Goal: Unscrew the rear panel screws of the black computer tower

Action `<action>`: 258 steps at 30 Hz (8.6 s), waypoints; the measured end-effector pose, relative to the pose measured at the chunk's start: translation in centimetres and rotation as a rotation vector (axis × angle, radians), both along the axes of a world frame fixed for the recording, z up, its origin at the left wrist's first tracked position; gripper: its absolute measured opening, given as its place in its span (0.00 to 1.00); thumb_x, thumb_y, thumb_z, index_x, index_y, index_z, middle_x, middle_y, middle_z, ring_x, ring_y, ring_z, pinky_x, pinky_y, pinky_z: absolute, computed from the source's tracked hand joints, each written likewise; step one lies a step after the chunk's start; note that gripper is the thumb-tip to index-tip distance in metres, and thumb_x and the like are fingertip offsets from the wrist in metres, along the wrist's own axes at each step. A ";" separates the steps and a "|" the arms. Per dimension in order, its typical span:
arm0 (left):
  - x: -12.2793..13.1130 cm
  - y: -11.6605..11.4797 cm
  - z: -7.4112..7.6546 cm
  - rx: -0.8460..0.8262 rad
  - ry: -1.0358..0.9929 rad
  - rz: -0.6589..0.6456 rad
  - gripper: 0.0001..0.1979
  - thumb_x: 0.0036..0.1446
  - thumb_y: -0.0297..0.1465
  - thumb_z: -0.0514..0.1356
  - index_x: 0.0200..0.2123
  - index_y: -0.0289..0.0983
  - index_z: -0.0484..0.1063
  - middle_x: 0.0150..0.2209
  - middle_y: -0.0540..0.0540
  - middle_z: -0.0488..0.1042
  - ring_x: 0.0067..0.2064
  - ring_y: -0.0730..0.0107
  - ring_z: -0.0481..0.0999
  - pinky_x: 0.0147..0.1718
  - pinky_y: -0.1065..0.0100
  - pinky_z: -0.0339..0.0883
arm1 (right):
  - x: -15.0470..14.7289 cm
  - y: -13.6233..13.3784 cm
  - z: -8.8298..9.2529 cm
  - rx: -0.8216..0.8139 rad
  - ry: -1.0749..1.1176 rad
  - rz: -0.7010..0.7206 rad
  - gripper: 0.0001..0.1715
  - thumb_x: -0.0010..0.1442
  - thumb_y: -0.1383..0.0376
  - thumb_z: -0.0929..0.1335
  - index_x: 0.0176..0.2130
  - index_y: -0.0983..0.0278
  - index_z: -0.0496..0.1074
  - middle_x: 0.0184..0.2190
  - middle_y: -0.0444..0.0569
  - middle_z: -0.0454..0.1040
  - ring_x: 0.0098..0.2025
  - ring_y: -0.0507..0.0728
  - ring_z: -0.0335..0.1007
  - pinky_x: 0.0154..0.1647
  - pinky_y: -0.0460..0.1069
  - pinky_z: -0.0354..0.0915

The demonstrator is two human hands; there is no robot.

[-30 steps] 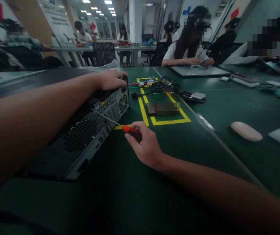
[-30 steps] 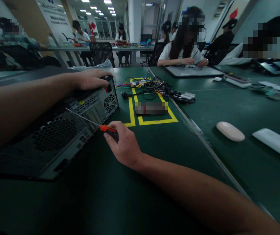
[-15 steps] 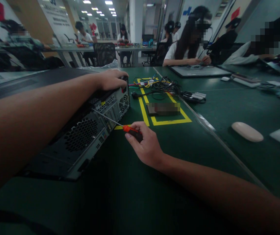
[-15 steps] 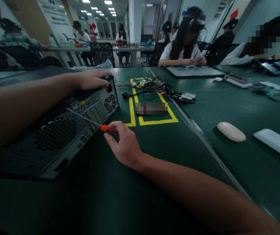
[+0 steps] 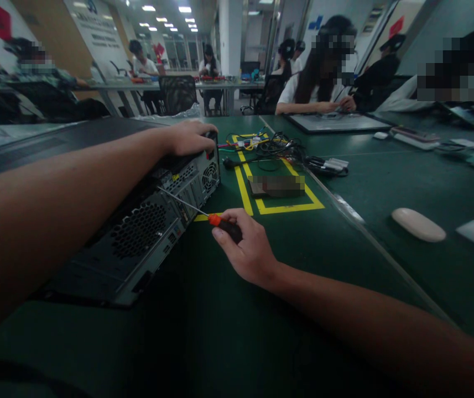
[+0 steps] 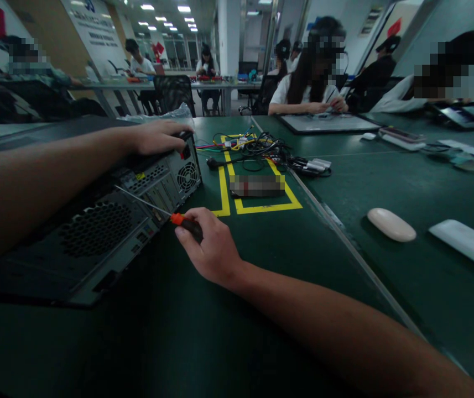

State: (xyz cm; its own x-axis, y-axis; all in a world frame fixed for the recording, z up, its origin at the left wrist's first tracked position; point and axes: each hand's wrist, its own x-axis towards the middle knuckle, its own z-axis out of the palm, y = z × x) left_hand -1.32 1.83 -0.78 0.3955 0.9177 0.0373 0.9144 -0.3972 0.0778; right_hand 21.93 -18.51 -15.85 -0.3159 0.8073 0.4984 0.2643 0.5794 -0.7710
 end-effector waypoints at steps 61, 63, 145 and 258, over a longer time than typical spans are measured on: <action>0.3 -0.3 0.2 -0.006 0.032 0.017 0.50 0.62 0.54 0.57 0.84 0.43 0.70 0.80 0.37 0.75 0.82 0.32 0.70 0.82 0.45 0.62 | -0.1 0.2 -0.1 -0.037 -0.004 -0.001 0.08 0.77 0.56 0.73 0.51 0.56 0.74 0.45 0.48 0.83 0.44 0.60 0.80 0.49 0.56 0.74; 0.3 -0.3 0.2 -0.011 0.034 0.016 0.50 0.62 0.54 0.57 0.84 0.43 0.70 0.80 0.37 0.75 0.82 0.32 0.69 0.82 0.45 0.62 | -0.1 0.3 -0.1 -0.034 -0.008 -0.001 0.08 0.77 0.56 0.73 0.51 0.56 0.74 0.45 0.48 0.83 0.44 0.60 0.80 0.49 0.56 0.74; 0.6 -0.8 0.4 0.008 0.088 0.022 0.49 0.64 0.54 0.54 0.85 0.44 0.69 0.77 0.39 0.76 0.80 0.37 0.71 0.80 0.49 0.64 | -0.2 0.1 0.2 -0.067 -0.008 0.008 0.09 0.76 0.55 0.72 0.50 0.57 0.74 0.44 0.48 0.83 0.41 0.59 0.77 0.47 0.55 0.71; 0.4 -0.4 0.3 -0.011 0.060 0.019 0.50 0.61 0.53 0.57 0.85 0.47 0.68 0.79 0.40 0.76 0.81 0.31 0.70 0.80 0.44 0.62 | 0.0 0.3 -0.3 -0.089 -0.016 0.060 0.12 0.77 0.58 0.75 0.54 0.55 0.72 0.49 0.50 0.85 0.48 0.62 0.84 0.53 0.58 0.78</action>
